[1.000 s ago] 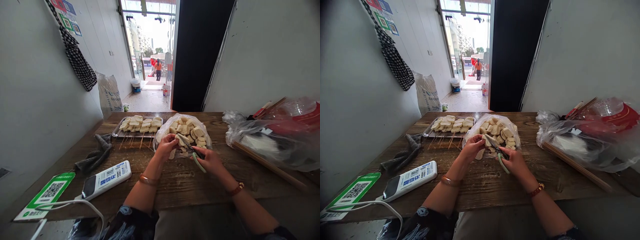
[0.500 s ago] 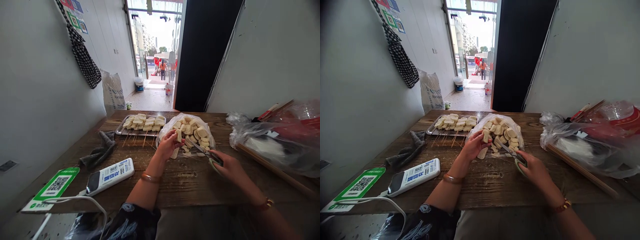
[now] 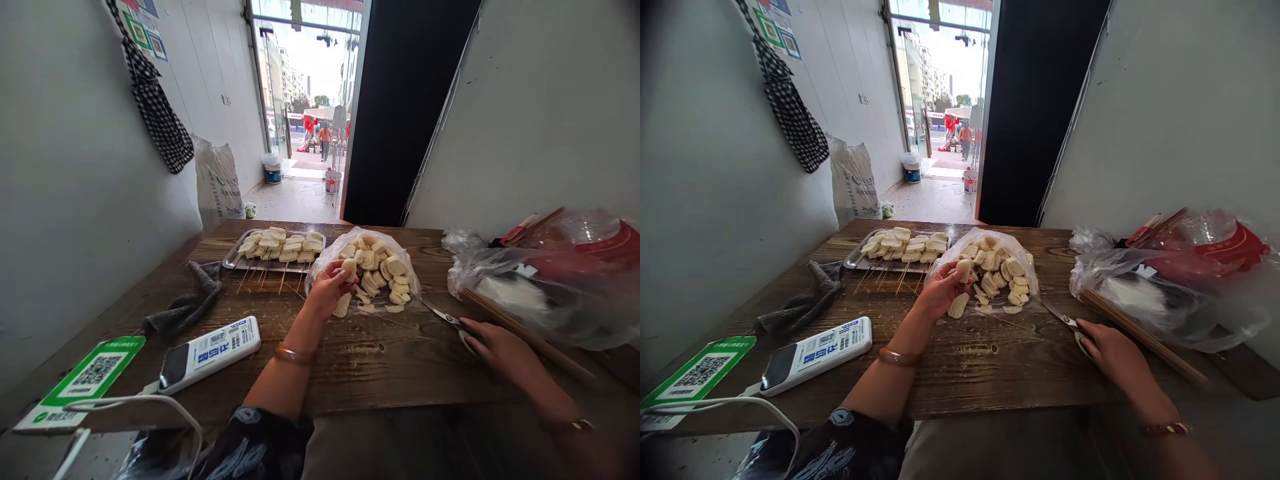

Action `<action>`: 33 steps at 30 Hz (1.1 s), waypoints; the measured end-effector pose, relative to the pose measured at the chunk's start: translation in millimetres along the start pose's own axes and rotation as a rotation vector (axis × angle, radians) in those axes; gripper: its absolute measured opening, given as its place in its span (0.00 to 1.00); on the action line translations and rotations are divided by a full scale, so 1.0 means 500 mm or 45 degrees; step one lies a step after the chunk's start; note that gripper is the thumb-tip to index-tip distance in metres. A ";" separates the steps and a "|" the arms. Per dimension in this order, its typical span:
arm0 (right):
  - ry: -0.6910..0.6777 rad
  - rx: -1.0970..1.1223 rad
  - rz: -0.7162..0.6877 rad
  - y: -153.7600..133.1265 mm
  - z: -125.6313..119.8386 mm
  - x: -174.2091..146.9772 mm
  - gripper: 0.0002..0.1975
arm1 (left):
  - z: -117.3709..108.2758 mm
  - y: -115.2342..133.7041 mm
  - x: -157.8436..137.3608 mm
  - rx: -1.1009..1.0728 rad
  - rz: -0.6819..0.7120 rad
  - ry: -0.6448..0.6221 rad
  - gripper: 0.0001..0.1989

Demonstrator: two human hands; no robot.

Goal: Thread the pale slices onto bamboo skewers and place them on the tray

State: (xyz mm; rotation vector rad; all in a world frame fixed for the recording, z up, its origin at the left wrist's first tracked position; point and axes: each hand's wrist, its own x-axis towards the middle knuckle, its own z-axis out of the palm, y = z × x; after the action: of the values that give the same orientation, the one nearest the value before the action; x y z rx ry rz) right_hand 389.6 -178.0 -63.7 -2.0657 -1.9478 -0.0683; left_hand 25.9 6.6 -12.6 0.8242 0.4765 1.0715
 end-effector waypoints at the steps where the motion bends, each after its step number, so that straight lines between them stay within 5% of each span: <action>1: -0.016 -0.021 -0.007 0.001 -0.002 0.002 0.20 | 0.000 0.001 -0.001 0.007 -0.008 -0.004 0.26; 7: 0.029 0.017 -0.005 -0.060 -0.030 0.030 0.21 | 0.004 0.005 0.000 -0.008 0.005 0.083 0.27; 14: 0.007 0.308 -0.292 -0.281 -0.005 0.097 0.17 | -0.009 0.007 0.011 -0.085 0.103 0.232 0.20; 20: -0.086 0.161 -0.391 -0.437 0.031 0.154 0.14 | -0.008 0.016 0.009 -0.086 0.173 0.300 0.15; 26: -0.191 0.055 -0.324 -0.476 0.049 0.189 0.09 | -0.006 0.022 0.014 -0.084 0.343 0.424 0.17; 33: -0.181 0.339 -0.314 -0.467 0.084 0.190 0.06 | -0.012 0.028 0.009 -0.021 0.349 0.482 0.18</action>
State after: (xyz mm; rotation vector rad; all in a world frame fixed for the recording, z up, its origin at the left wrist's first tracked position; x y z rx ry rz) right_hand 160.6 -67.5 -38.2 -1.6965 -2.1542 0.2775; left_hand 15.6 15.8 -5.2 0.6846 0.6843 1.4955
